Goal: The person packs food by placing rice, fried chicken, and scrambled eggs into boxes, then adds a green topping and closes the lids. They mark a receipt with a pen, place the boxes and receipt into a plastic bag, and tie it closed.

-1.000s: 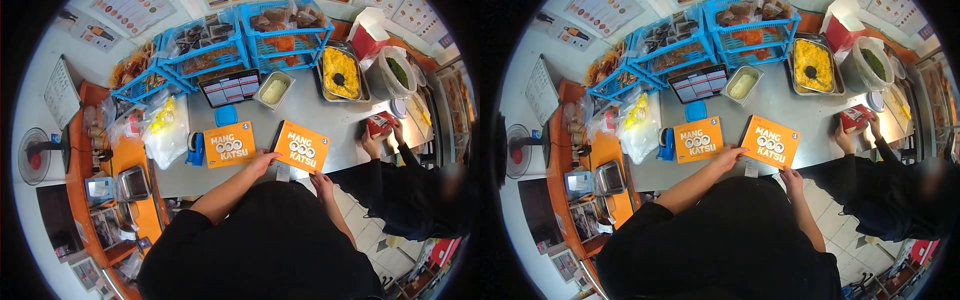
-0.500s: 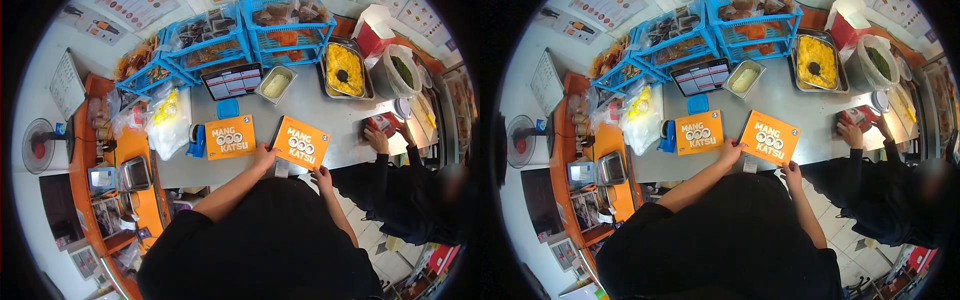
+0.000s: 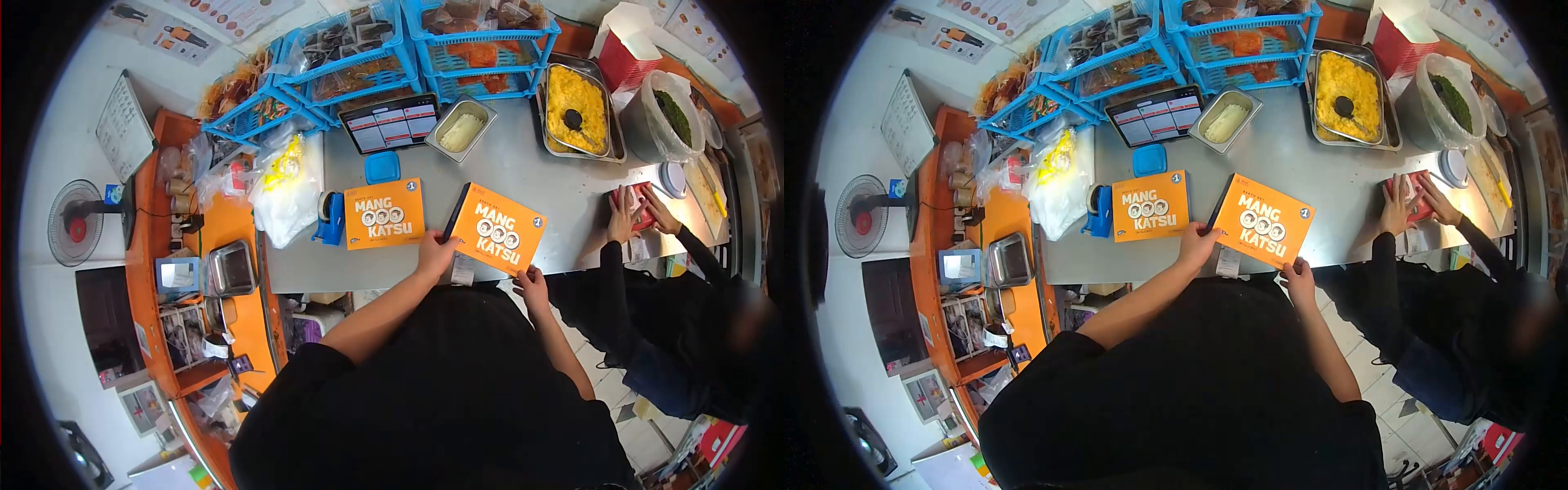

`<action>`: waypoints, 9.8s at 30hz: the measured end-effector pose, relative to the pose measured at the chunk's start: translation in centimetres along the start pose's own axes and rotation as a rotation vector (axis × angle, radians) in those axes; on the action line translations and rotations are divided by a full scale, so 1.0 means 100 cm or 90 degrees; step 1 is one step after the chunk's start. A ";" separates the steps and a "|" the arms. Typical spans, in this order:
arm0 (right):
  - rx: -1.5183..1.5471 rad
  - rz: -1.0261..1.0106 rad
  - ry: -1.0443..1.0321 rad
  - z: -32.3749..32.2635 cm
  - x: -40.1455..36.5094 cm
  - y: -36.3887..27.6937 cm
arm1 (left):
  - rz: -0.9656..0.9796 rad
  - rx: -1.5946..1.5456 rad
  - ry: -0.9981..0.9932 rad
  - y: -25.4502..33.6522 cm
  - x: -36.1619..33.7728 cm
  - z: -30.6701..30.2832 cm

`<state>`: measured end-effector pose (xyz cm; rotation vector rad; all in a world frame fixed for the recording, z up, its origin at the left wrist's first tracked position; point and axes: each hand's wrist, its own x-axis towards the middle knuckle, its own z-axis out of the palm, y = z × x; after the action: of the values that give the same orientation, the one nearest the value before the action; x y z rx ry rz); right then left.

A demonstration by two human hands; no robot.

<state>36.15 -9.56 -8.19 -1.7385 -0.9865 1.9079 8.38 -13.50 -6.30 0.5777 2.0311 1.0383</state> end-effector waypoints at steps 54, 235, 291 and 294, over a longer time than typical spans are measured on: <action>-0.002 0.056 -0.009 -0.009 0.000 -0.014 | -0.033 -0.264 -0.124 -0.007 -0.011 -0.004; 0.278 -0.190 -0.168 -0.008 -0.090 -0.287 | 0.209 -0.259 -0.205 0.244 -0.104 0.030; 0.118 -0.083 0.195 -0.181 -0.053 -0.151 | 0.177 0.226 0.005 0.140 0.087 0.154; 0.028 -0.115 0.283 -0.198 -0.028 -0.109 | 0.205 0.356 0.000 0.161 0.103 0.182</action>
<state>53.88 0.80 1.65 -1.8633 -0.8871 1.3400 17.44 11.20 -4.19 1.2242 2.2789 0.6263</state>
